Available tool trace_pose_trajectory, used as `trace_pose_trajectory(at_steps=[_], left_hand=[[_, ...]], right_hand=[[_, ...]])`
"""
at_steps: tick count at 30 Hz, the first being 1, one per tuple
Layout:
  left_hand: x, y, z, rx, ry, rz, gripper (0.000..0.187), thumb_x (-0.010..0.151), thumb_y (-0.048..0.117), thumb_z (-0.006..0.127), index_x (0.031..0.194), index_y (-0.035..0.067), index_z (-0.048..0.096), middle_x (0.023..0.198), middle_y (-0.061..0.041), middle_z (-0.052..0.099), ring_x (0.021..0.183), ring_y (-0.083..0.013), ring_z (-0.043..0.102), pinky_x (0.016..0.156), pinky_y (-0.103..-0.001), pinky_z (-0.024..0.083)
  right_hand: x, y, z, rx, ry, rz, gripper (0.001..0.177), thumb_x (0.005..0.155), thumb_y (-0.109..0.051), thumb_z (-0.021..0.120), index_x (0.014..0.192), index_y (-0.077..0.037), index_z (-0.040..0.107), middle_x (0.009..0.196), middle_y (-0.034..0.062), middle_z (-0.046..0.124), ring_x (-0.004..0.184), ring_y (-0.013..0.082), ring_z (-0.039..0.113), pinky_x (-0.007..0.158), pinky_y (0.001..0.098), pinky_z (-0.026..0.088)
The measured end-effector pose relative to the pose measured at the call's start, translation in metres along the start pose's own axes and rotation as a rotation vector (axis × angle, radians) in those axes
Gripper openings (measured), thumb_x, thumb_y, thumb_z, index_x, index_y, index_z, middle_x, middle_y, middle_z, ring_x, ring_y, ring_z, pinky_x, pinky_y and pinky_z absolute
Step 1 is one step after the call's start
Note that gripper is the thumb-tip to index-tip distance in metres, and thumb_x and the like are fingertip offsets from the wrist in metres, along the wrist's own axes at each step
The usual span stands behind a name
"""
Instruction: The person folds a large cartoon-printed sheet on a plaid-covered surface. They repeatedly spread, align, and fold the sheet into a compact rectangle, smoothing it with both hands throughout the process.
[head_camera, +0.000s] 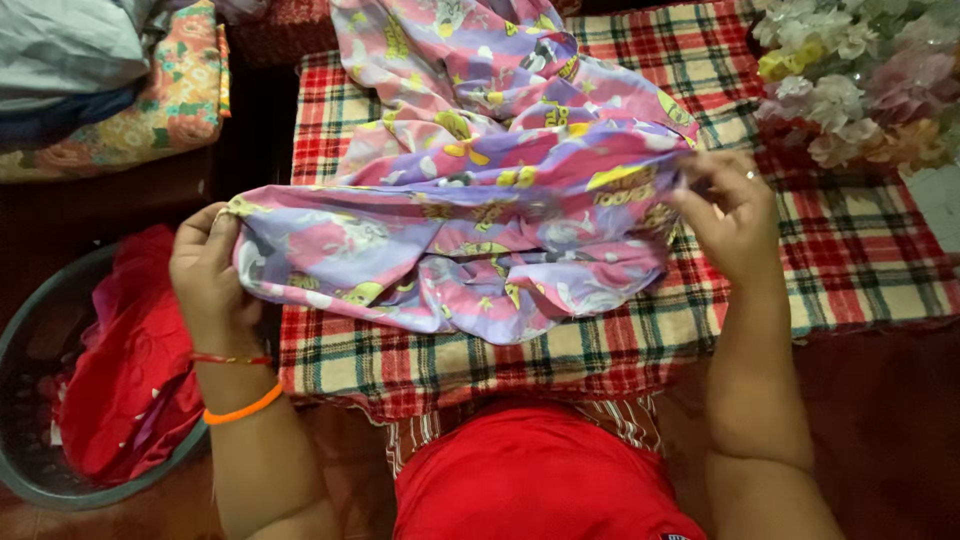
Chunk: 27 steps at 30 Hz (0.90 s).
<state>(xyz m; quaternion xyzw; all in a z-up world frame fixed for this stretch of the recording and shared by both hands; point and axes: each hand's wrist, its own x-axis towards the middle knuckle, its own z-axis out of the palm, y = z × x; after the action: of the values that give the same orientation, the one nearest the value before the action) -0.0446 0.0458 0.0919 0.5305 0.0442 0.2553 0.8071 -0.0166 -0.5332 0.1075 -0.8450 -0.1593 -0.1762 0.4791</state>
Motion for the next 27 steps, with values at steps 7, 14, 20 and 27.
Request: trace_pose_trajectory(at_steps=[7,14,20,27], left_hand=[[-0.018,0.026,-0.009,-0.241,-0.052,-0.043,0.028,0.099,-0.01,0.06,0.125,-0.002,0.064,0.117,-0.015,0.071,0.105,-0.0236,0.071,0.099,-0.035,0.059],[-0.061,0.076,-0.025,-0.238,-0.111,0.057,0.034,0.095,-0.006,0.063,0.128,0.001,0.065,0.117,-0.014,0.072,0.103,-0.0247,0.068,0.096,-0.036,0.056],[-0.072,0.053,-0.002,-0.021,-0.124,0.059,0.033,0.094,0.002,0.067,0.127,0.002,0.067,0.112,-0.014,0.073,0.094,-0.0242,0.066,0.087,-0.035,0.054],[-0.093,0.055,0.03,0.473,-0.224,-0.05,0.034,0.093,0.011,0.071,0.126,0.003,0.069,0.106,-0.013,0.074,0.084,-0.0238,0.063,0.077,-0.034,0.051]], right_hand=[[-0.046,-0.006,0.03,-0.196,-0.538,-0.343,0.064,0.062,-0.019,0.087,0.119,0.006,0.07,0.118,0.0207,0.069,0.108,0.037,0.063,0.09,0.0454,0.05],[-0.061,0.007,0.023,-0.09,-0.401,-0.132,0.032,0.076,-0.015,0.076,0.105,-0.001,0.074,0.112,0.0158,0.074,0.099,0.0296,0.072,0.088,0.0392,0.055],[-0.067,-0.032,-0.048,0.663,-0.903,-0.18,0.038,0.098,-0.036,0.065,0.096,0.0,0.075,0.099,0.0184,0.078,0.091,0.028,0.08,0.077,0.0382,0.06],[-0.018,0.013,-0.016,0.239,-0.746,-0.031,0.03,0.096,-0.028,0.062,0.106,-0.001,0.072,0.089,0.0121,0.073,0.08,0.0184,0.069,0.073,0.0328,0.054]])
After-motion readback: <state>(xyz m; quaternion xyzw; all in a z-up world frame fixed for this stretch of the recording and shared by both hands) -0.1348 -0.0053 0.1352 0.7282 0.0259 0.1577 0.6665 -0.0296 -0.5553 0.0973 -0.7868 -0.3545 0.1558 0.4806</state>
